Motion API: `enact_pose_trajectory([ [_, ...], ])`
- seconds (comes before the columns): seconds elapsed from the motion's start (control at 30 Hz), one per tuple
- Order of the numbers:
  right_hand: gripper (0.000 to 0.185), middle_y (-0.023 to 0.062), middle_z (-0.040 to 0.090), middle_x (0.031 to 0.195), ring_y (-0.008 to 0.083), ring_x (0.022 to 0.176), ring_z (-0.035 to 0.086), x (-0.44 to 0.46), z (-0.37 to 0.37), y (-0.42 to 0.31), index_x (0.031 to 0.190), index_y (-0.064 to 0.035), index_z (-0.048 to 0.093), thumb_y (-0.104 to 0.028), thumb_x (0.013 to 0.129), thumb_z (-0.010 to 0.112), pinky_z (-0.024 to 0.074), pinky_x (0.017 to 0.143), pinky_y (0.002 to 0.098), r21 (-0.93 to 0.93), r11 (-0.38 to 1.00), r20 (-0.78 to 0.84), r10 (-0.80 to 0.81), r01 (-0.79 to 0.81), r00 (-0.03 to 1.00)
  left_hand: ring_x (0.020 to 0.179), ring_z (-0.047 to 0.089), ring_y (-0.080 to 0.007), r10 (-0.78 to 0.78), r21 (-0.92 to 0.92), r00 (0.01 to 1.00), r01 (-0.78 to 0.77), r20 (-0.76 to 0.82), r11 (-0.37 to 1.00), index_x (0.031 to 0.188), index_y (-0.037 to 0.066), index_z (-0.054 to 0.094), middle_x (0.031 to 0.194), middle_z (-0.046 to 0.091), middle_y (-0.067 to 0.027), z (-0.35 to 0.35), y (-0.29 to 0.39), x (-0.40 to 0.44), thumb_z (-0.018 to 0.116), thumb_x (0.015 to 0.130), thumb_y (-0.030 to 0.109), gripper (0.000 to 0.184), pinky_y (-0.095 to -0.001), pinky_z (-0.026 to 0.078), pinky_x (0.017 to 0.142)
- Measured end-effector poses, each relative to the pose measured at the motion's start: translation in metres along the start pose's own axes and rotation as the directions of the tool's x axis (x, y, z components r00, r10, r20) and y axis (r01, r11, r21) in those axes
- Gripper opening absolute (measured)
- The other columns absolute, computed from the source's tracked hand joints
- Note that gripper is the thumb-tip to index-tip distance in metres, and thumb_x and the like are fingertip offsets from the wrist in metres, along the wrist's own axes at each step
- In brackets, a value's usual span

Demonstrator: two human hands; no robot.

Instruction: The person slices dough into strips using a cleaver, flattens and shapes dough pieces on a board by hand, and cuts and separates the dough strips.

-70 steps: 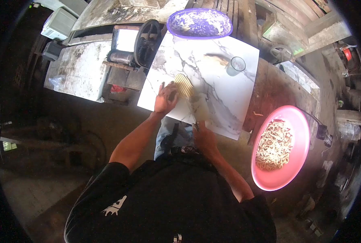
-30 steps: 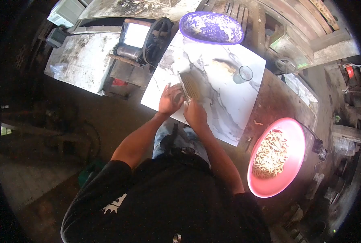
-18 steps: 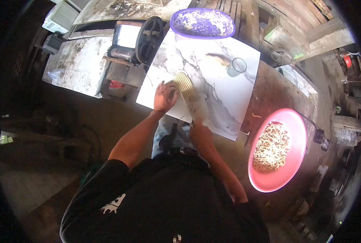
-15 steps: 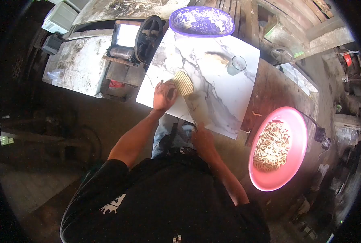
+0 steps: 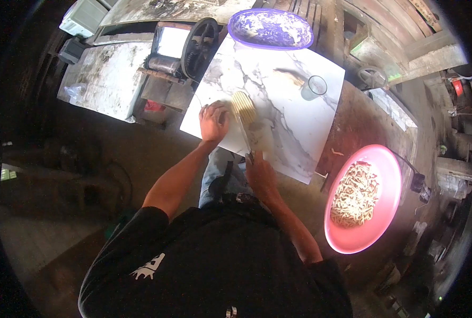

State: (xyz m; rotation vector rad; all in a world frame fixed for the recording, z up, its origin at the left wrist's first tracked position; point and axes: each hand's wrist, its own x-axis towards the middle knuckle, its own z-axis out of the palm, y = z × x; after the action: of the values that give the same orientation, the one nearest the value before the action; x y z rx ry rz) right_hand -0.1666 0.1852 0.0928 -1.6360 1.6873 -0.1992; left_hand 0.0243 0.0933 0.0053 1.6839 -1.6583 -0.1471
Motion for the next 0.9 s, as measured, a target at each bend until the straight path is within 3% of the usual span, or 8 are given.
enact_pose_trajectory([
  [0.3, 0.030, 0.0287, 0.062, 0.076, 0.0516, 0.072, 0.058, 0.039, 0.013, -0.013, 0.104, 0.0005, 0.047, -0.029, 0.096, 0.049, 0.0435, 0.066, 0.0611, -0.024, 0.984, -0.162, -0.180, 0.178, 0.970, 0.118, 0.054, -0.0230, 0.009, -0.003, 0.998, -0.009, 0.055, 1.000, 0.098, 0.017, 0.069, 0.120, 0.060, -0.0014, -0.004, 0.003, 0.000, 0.072, 0.080, 0.025, 0.020, -0.0506, 0.028, 0.109],
  [0.9, 0.035, 0.0301, 0.062, 0.076, 0.0509, 0.076, 0.061, 0.062, 0.009, -0.025, 0.105, 0.0017, 0.048, -0.032, 0.096, 0.049, 0.0449, 0.069, 0.0596, -0.053, 0.992, -0.098, -0.117, 0.112, 0.988, 0.117, 0.054, -0.0210, 0.034, -0.006, 0.997, -0.034, 0.063, 0.999, 0.096, 0.015, 0.075, 0.114, 0.060, 0.0011, -0.001, 0.000, -0.001, 0.072, 0.077, 0.028, 0.023, -0.0518, 0.028, 0.108],
])
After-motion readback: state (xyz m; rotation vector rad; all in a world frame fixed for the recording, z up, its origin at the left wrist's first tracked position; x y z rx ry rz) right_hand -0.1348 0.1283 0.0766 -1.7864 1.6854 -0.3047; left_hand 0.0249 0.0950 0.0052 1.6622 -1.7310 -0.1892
